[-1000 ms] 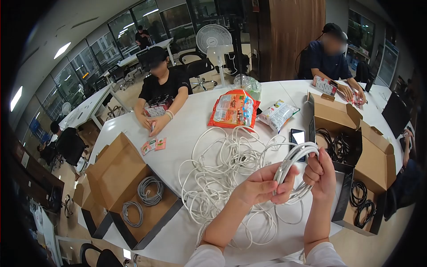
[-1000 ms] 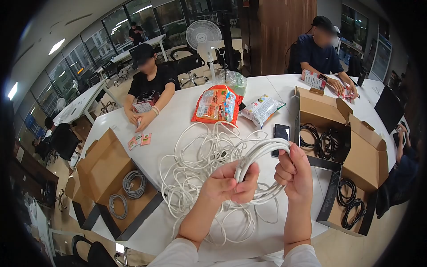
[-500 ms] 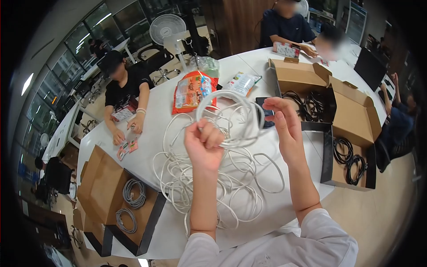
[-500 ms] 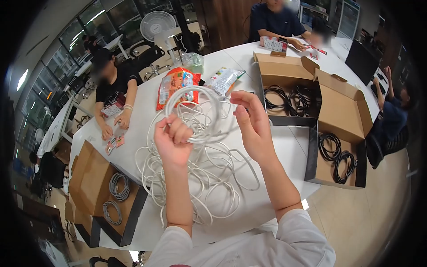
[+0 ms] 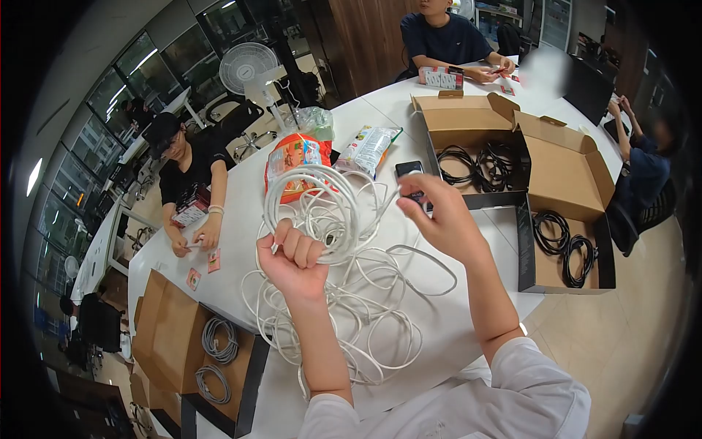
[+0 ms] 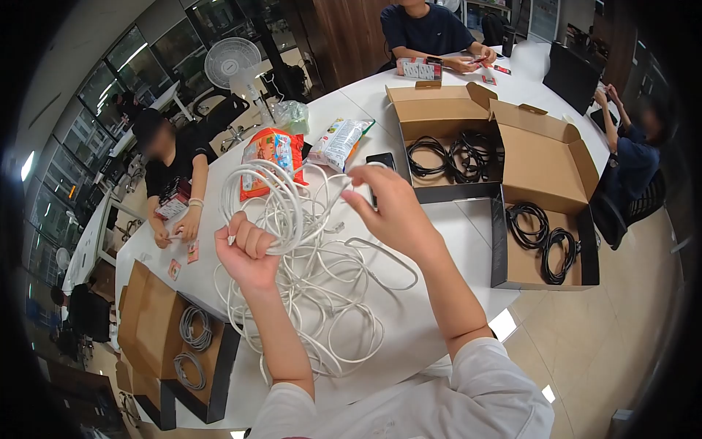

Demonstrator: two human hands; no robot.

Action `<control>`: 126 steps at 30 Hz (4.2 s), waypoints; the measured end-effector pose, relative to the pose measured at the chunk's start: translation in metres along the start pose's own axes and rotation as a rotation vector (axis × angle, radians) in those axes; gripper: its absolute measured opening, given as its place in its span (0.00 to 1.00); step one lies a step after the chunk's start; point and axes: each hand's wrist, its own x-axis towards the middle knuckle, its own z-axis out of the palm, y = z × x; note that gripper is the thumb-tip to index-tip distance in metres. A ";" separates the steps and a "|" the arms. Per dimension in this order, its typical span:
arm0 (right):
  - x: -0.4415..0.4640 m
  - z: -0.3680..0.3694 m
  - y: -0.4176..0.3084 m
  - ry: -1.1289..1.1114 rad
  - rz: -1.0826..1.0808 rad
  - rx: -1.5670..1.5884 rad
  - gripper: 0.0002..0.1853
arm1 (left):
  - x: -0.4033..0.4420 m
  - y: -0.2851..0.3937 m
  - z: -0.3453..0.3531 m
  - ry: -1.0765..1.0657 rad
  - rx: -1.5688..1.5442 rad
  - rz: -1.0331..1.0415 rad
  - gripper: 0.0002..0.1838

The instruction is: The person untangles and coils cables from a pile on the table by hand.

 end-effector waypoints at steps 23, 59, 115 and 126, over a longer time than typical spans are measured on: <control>0.003 -0.060 0.018 0.450 0.246 1.191 0.13 | -0.017 -0.001 0.017 0.071 0.870 0.223 0.13; -0.030 -0.006 -0.046 -0.783 -0.263 -0.101 0.05 | 0.002 -0.006 0.016 -0.056 0.226 -0.059 0.10; 0.005 0.010 0.002 -0.343 0.665 1.390 0.27 | -0.014 -0.042 0.018 -0.189 0.521 -0.319 0.29; -0.003 0.014 -0.018 0.083 0.317 0.838 0.16 | -0.011 -0.031 0.027 0.039 0.412 0.027 0.19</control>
